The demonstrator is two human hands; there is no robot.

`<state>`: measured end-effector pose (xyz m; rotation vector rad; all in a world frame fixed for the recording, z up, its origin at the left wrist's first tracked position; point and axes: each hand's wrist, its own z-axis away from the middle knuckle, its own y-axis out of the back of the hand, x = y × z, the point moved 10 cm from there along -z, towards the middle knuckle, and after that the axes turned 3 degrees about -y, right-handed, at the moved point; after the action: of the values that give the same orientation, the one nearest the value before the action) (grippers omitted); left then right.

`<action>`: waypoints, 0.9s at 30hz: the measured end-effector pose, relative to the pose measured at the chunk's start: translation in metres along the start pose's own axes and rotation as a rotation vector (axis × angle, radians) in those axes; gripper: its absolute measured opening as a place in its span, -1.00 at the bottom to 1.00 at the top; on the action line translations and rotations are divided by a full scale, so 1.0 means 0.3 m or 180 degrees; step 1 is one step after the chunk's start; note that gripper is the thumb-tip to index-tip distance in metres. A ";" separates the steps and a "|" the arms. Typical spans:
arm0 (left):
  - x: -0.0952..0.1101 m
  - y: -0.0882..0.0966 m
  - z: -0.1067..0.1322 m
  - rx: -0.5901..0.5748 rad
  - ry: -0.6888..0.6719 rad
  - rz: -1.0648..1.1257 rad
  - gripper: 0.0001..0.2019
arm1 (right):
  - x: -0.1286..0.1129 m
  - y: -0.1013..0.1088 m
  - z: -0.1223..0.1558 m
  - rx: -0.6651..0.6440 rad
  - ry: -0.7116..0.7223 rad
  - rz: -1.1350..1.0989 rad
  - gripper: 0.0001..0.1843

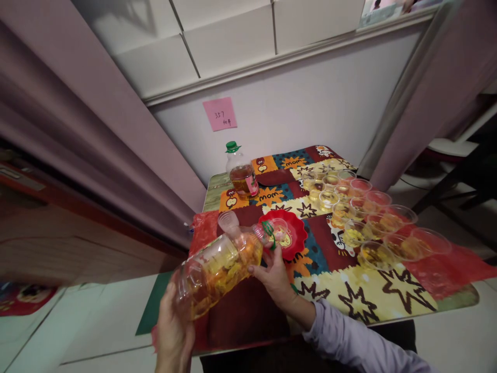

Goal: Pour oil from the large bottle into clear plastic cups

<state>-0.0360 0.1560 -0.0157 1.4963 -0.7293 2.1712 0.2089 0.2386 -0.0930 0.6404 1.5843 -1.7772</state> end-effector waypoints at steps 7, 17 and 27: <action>0.017 -0.020 0.004 -0.0279 -0.0005 -0.0189 -0.54 | -0.018 0.004 0.006 0.0145 -0.0156 -0.0146 0.26; 0.040 -0.044 0.016 -0.0351 -0.0058 -0.0206 -0.44 | -0.033 0.001 0.004 0.0141 -0.0180 -0.0158 0.06; 0.048 -0.057 0.025 -0.0443 0.0045 -0.0306 -0.42 | -0.032 0.002 -0.006 0.0191 -0.0166 -0.0178 0.15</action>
<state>-0.0252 0.1653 0.0032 1.4144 -0.7706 2.0152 0.2155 0.2420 -0.0865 0.5779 1.5327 -1.8735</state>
